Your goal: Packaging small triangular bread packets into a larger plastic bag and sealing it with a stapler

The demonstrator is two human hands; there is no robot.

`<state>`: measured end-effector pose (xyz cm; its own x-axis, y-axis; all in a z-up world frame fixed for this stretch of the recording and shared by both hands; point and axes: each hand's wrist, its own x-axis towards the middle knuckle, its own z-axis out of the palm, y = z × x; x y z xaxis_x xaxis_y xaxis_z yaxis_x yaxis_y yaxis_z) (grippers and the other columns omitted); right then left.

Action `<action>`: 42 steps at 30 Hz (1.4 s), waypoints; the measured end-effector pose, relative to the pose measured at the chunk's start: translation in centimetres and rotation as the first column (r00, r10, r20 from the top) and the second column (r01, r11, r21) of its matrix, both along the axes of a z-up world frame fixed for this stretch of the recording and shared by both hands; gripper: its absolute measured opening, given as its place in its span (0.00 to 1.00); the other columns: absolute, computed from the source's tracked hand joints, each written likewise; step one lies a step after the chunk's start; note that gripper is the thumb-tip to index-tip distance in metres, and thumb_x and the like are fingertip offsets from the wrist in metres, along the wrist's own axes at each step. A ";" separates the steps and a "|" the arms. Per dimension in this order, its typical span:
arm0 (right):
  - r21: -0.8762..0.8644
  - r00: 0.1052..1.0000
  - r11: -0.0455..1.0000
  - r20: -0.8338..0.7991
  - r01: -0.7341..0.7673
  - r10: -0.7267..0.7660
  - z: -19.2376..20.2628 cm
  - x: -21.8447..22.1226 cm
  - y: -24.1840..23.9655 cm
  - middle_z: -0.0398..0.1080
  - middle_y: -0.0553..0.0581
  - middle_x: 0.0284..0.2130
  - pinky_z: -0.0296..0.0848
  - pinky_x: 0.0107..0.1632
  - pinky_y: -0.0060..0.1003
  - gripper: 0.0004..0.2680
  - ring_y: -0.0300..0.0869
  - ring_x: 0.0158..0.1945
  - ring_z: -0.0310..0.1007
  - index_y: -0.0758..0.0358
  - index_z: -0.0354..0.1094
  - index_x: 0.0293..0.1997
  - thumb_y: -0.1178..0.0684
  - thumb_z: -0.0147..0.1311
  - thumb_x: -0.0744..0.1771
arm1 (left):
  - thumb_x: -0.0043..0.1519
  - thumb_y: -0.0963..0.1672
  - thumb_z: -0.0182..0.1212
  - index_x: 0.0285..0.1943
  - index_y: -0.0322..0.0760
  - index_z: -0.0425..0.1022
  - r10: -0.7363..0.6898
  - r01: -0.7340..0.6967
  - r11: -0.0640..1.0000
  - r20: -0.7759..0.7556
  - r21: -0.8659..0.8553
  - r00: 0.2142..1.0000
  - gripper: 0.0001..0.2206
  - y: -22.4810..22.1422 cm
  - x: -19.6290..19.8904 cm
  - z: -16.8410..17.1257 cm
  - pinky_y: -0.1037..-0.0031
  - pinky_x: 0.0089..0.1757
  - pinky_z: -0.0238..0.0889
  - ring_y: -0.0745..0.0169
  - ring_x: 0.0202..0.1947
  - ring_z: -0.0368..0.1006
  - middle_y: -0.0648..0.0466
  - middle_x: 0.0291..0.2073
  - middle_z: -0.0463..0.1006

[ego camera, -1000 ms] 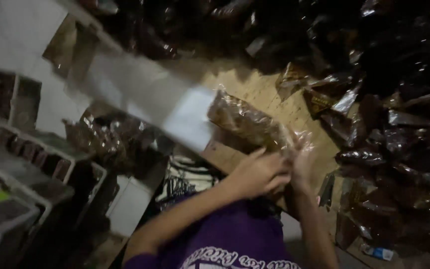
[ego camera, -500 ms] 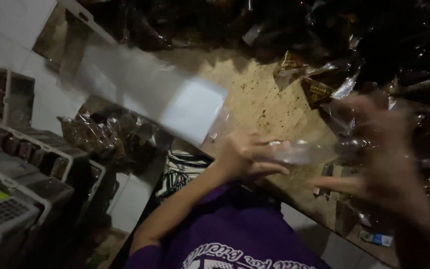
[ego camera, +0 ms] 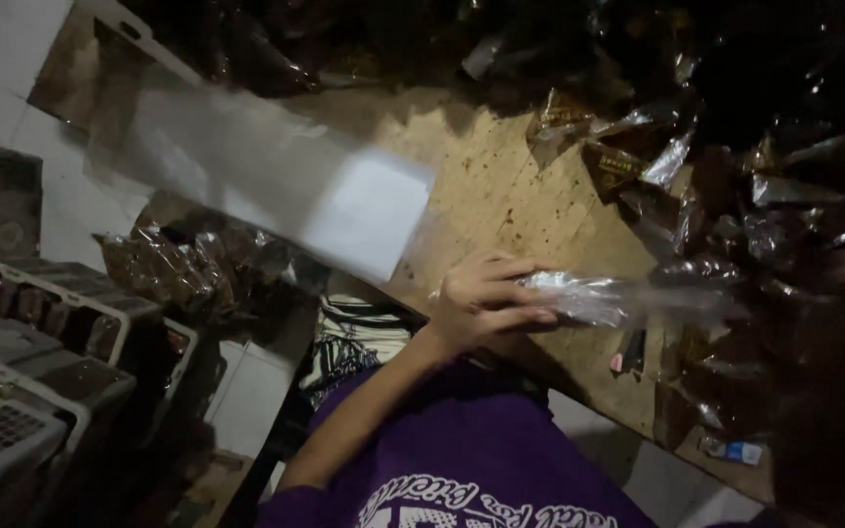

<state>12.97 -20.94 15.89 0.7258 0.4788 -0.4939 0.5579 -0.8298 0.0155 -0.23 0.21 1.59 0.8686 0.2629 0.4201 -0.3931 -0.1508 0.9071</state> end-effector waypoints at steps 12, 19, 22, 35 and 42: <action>0.077 0.731 0.793 0.447 -0.605 0.515 4.7 -1.5 0.9 0.69 0.55 0.33 0.58 0.56 0.48 0.27 0.40 0.32 0.63 0.56 0.74 0.60 0.30 0.61 0.60 | 0.52 0.48 0.77 0.52 0.46 0.79 0.107 -0.107 0.994 -0.008 -0.024 0.994 0.19 0.3 -1.7 1.8 0.73 0.54 0.75 0.67 0.48 0.81 0.59 0.51 0.83; 0.195 0.758 0.844 -0.569 0.500 -0.318 3.0 -0.7 6.0 0.76 0.63 0.30 0.69 0.19 0.32 0.12 0.44 0.19 0.69 0.72 0.78 0.39 0.53 0.50 0.69 | 0.58 0.41 0.66 0.29 0.31 0.78 0.174 -0.209 0.973 -0.286 -0.096 0.942 0.06 2.0 -5.1 6.9 0.71 0.48 0.69 0.59 0.44 0.77 0.50 0.47 0.82; 0.237 0.498 0.694 -0.844 0.680 -0.200 1.1 -0.7 5.6 0.75 0.63 0.20 0.69 0.18 0.34 0.13 0.43 0.18 0.70 0.73 0.78 0.35 0.51 0.50 0.69 | 0.58 0.49 0.62 0.36 0.34 0.76 0.137 -0.161 0.986 -0.331 -0.045 0.934 0.13 3.7 -5.7 8.3 0.73 0.44 0.68 0.62 0.41 0.74 0.52 0.43 0.81; 0.883 0.828 0.466 -0.298 0.050 0.475 0.6 -5.0 8.7 0.69 0.61 0.43 0.89 0.47 0.36 0.31 0.42 0.41 0.81 0.58 0.41 0.65 0.61 0.65 0.62 | 0.47 0.35 0.61 0.34 0.32 0.76 0.102 -0.093 0.995 -0.233 0.048 0.967 0.08 5.3 -5.6 10.5 0.76 0.35 0.69 0.62 0.31 0.71 0.51 0.36 0.80; 0.859 0.945 0.492 -0.263 0.138 0.193 1.2 -5.4 8.8 0.77 0.50 0.29 0.56 0.19 0.19 0.11 0.30 0.18 0.58 0.60 0.73 0.46 0.67 0.57 0.62 | 0.54 0.40 0.67 0.41 0.33 0.77 0.227 -0.189 0.972 -0.331 0.143 0.916 0.07 3.8 -4.9 13.0 0.71 0.40 0.62 0.59 0.33 0.69 0.52 0.39 0.79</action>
<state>7.55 -12.13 17.11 0.6067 0.7950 0.0040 0.4172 -0.3141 -0.8529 -5.18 4.03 14.61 0.8946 0.4237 0.1417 -0.0103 -0.2976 0.9546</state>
